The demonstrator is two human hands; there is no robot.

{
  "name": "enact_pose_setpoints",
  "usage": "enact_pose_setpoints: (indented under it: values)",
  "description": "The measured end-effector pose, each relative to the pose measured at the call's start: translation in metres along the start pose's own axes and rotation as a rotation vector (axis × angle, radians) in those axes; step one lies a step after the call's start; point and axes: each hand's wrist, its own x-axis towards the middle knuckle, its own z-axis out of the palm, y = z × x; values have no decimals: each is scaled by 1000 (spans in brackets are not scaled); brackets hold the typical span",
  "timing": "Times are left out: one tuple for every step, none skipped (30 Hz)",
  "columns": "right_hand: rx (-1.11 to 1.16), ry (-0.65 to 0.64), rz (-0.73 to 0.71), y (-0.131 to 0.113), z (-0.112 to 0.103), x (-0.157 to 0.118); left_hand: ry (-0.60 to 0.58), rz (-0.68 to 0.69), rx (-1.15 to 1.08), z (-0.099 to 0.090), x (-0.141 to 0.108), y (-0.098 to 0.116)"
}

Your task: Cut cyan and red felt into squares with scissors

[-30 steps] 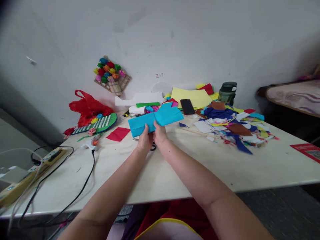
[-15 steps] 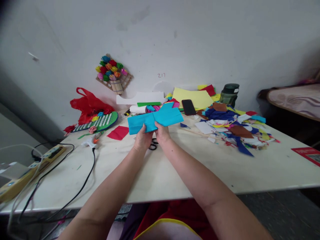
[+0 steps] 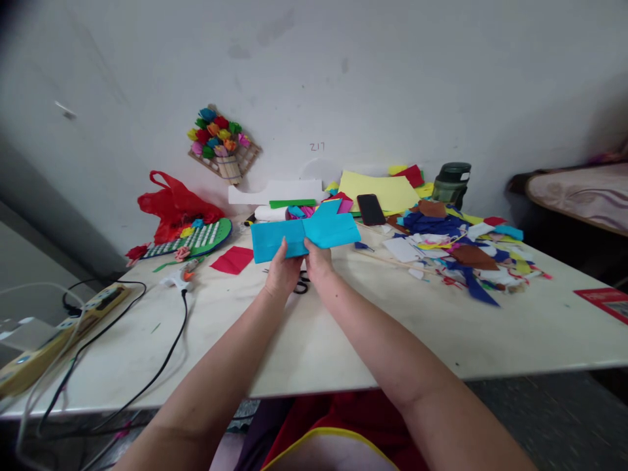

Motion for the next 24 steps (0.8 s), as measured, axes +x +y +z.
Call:
enact_pose_setpoints:
  values:
    - [-1, 3, -7, 0, 1, -1, 12, 16, 14, 1, 0, -2]
    - [-3, 10, -12, 0, 1, -2, 34, 38, 27, 1, 0, -3]
    - [-6, 21, -13, 0, 2, -3, 63, 60, 36, 1, 1, -5]
    - [-9, 34, -13, 0, 2, -5, 90, 81, 42, 1, 1, -7]
    - [-13, 46, -8, 0, 3, -6, 116, 98, 46, 0, 2, -9]
    - [-17, 52, -2, 0, 3, -7, 136, 108, 47, 0, 3, -10]
    - [-20, 52, 4, 0, 4, -7, 151, 111, 46, -1, 4, -11]
    - [-23, 45, 7, 1, 5, -8, 162, 112, 40, -2, 4, -11]
    - [-26, 33, 6, 2, 5, -9, 168, 113, 31, -3, 5, -10]
    - [-33, 25, 7, 2, 6, -10, 170, 115, 19, -4, 5, -9]
    - [-46, 20, 11, 3, 6, -10, 169, 116, 7, -5, 6, -7]
    - [-69, 19, 17, 3, 6, -11, 164, 119, -1, -7, 6, -5]
    - [-102, 18, 26, 3, 5, -12, 160, 118, -3, -8, 7, -3]
    - [-144, 11, 36, 2, 5, -13, 163, 112, 1, -10, 8, -1]
    - [-189, -3, 49, 2, 3, -13, 174, 101, 10, -12, 9, 1]
    - [-236, -27, 62, 1, 2, -13, 192, 91, 20, -14, 11, 3]
    - [-281, -59, 80, 0, 0, -13, 214, 81, 27, -17, 12, 6]
    - [-321, -97, 103, -1, -3, -12, 234, 76, 29, -19, 14, 8]
    - [-357, -139, 132, -2, -6, -10, 251, 74, 26, -22, 16, 11]
    - [-394, -179, 165, -2, -8, -8, 261, 71, 21, -25, 17, 15]
    - [-437, -217, 195, -2, -11, -6, 270, 67, 15, -27, 19, 18]
    - [-499, -249, 214, -2, -14, -4, 280, 60, 11, -30, 20, 22]
    - [-589, -283, 214, -2, -15, -3, 295, 52, 6, -32, 20, 26]
    - [-714, -321, 194, -2, -17, -2, 310, 45, 3, -34, 21, 30]
